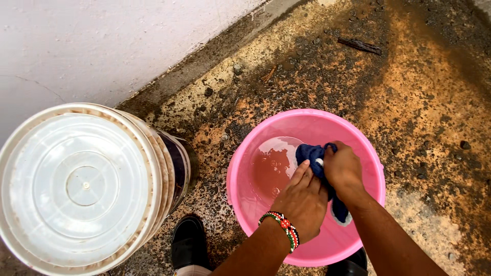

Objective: The person wipes the panes and frame of a barred window using a cloth, then rinses and wrings out the cloth in a pink bucket of water before returning to wipe the window again.

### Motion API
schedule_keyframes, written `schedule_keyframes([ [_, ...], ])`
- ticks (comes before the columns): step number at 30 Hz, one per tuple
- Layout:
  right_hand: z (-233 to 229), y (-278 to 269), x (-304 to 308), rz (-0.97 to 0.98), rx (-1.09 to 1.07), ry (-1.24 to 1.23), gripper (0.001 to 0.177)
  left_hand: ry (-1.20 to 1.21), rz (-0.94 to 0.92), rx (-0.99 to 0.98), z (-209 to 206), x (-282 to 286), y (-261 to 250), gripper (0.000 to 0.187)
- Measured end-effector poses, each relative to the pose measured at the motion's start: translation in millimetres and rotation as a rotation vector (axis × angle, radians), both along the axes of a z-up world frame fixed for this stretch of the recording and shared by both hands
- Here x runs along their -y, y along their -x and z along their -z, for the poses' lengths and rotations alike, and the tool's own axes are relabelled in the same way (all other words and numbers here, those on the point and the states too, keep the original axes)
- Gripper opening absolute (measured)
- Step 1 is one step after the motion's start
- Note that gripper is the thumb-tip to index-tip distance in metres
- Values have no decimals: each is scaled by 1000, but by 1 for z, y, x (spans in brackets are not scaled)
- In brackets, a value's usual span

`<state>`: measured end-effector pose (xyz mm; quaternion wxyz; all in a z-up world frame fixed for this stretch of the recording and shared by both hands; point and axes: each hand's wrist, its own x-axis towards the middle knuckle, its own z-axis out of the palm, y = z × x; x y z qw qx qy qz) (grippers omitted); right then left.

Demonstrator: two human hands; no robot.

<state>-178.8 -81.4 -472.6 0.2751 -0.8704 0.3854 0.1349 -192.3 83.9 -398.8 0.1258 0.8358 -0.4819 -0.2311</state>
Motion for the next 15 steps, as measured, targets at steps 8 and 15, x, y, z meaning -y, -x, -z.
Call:
schedule_keyframes([
  [8,-24,16,10,751,228,-707,34,-517,36,-61,-13,15,-12,53],
  [15,-98,32,-52,561,67,-980,53,-707,65,117,-6,40,-41,77],
])
